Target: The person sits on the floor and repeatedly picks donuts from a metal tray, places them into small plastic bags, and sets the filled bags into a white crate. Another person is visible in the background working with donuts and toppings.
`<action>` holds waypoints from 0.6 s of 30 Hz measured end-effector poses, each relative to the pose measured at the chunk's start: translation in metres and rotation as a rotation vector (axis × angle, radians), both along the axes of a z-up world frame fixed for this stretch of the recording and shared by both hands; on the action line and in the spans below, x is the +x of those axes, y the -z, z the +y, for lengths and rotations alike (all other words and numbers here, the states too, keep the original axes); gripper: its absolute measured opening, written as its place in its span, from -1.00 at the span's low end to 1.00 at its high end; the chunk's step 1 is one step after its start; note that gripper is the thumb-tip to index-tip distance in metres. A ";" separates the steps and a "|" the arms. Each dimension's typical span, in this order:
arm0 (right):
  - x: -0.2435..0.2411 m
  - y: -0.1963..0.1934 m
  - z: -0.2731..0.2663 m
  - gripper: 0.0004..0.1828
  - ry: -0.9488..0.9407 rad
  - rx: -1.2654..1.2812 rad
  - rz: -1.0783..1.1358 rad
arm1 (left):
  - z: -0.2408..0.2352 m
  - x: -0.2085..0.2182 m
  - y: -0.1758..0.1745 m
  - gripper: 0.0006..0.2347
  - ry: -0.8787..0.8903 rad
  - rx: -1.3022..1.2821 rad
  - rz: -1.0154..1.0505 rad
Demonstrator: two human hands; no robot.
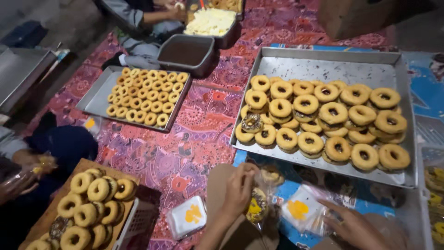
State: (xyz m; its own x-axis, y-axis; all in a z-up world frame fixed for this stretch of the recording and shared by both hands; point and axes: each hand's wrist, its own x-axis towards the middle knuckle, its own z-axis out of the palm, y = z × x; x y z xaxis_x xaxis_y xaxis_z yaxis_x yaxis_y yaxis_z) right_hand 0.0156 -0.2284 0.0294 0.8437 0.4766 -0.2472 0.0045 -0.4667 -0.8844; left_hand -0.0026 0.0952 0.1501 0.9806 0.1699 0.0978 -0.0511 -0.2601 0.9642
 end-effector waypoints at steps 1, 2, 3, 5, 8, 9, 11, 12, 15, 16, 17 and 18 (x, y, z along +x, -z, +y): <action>0.001 0.007 0.006 -0.49 -0.037 0.159 0.141 | -0.006 0.001 0.015 -0.89 -0.007 -0.024 0.009; 0.001 0.011 0.014 -0.45 -0.079 0.229 0.237 | -0.010 0.004 0.026 -0.89 -0.011 -0.049 0.010; 0.005 0.016 0.020 -0.43 -0.279 0.366 0.422 | -0.011 0.008 0.036 -0.87 -0.015 -0.074 0.012; 0.009 0.031 0.035 -0.47 -0.468 0.419 0.613 | -0.001 0.015 0.055 -0.87 -0.092 -0.205 0.020; 0.016 0.051 0.046 -0.51 -0.502 0.276 0.699 | 0.017 0.019 0.073 -0.87 -0.185 -0.268 -0.006; 0.015 0.058 0.050 -0.52 -0.479 0.224 0.703 | 0.023 0.014 0.077 -0.87 -0.215 -0.262 -0.018; 0.027 0.071 0.066 -0.51 -0.391 0.144 0.641 | 0.027 0.020 0.086 -0.87 -0.241 -0.157 -0.036; 0.024 0.078 0.076 -0.50 -0.324 0.124 0.593 | 0.026 0.013 0.091 -0.86 -0.257 -0.105 -0.030; 0.026 0.094 0.112 -0.57 -0.078 0.195 0.177 | 0.019 0.002 0.109 -0.86 -0.264 -0.144 0.050; 0.028 0.099 0.134 -0.58 0.014 0.247 -0.033 | 0.020 0.002 0.113 -0.86 -0.280 -0.136 0.081; 0.030 0.102 0.147 -0.61 0.022 0.427 -0.115 | 0.021 0.004 0.117 -0.86 -0.296 -0.128 0.113; 0.033 0.106 0.161 -0.64 0.027 0.607 -0.196 | 0.023 0.006 0.121 -0.85 -0.316 -0.118 0.146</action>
